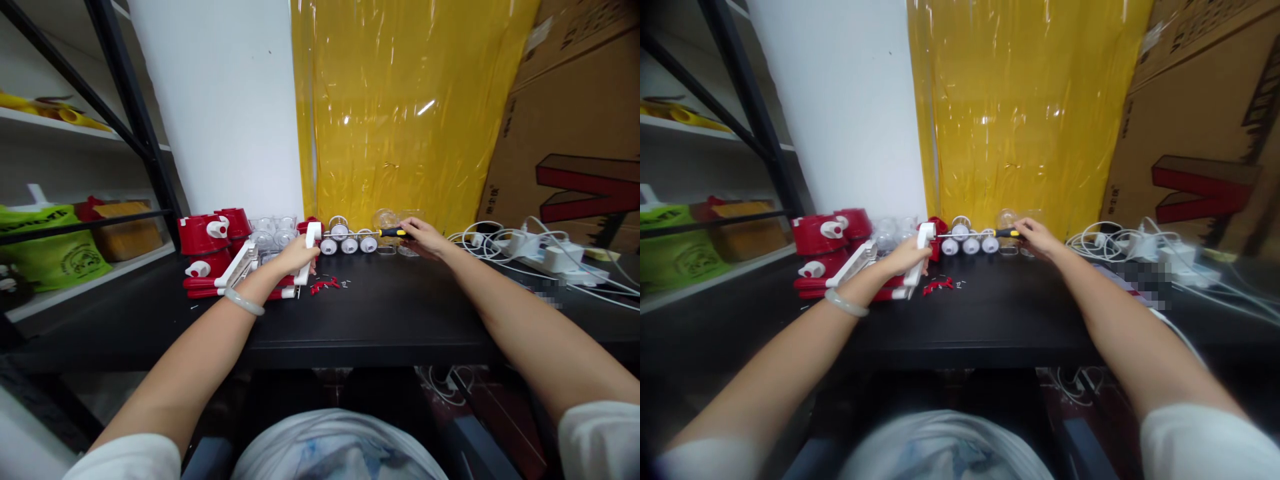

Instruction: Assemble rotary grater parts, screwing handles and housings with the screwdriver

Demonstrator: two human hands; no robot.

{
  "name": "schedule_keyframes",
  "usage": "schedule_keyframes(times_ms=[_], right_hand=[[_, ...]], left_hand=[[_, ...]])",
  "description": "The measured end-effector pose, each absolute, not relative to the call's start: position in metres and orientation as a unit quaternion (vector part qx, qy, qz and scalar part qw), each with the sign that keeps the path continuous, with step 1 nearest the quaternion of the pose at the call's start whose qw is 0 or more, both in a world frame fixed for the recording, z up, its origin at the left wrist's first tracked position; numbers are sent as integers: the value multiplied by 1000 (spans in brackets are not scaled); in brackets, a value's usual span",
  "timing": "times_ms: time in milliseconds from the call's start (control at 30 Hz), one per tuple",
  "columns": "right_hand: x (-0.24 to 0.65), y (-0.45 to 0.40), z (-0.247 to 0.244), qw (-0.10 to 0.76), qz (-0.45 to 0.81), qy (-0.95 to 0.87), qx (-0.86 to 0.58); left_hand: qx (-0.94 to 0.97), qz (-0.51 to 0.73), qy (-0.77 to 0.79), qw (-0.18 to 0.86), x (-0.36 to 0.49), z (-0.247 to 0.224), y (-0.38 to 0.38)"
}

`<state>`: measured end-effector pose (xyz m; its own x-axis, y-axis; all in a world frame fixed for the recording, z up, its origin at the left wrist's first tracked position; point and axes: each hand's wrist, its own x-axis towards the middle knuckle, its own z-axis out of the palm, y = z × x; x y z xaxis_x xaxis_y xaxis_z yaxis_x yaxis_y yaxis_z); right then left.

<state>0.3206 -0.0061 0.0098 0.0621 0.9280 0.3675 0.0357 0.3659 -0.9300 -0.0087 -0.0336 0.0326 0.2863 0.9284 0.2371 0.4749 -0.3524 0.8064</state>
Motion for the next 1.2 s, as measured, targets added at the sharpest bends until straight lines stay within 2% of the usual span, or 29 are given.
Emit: schedule_keyframes(times_ms=[333,433,600,700,833,1100,1200], right_hand=[[321,-9,12,564,316,-622,-442],[322,-7,10,532,338,-615,-473],[326,-8,9,404,404,-617,-540],[332,-5,7,349,402,-643,-551],[340,6,1,325,310,-671,-590],[334,12,4,358,47,-692,-625],[325,6,7,369,9,-696,-615]], left_hand=[[704,320,512,373,-8,33,-37],[726,326,511,324,-8,30,-33],[775,336,487,224,-9,29,-31],[794,320,488,172,-9,28,-31],[805,294,492,151,-8,24,-32],[775,303,496,250,-9,18,-23],[756,323,495,281,-9,22,-24]])
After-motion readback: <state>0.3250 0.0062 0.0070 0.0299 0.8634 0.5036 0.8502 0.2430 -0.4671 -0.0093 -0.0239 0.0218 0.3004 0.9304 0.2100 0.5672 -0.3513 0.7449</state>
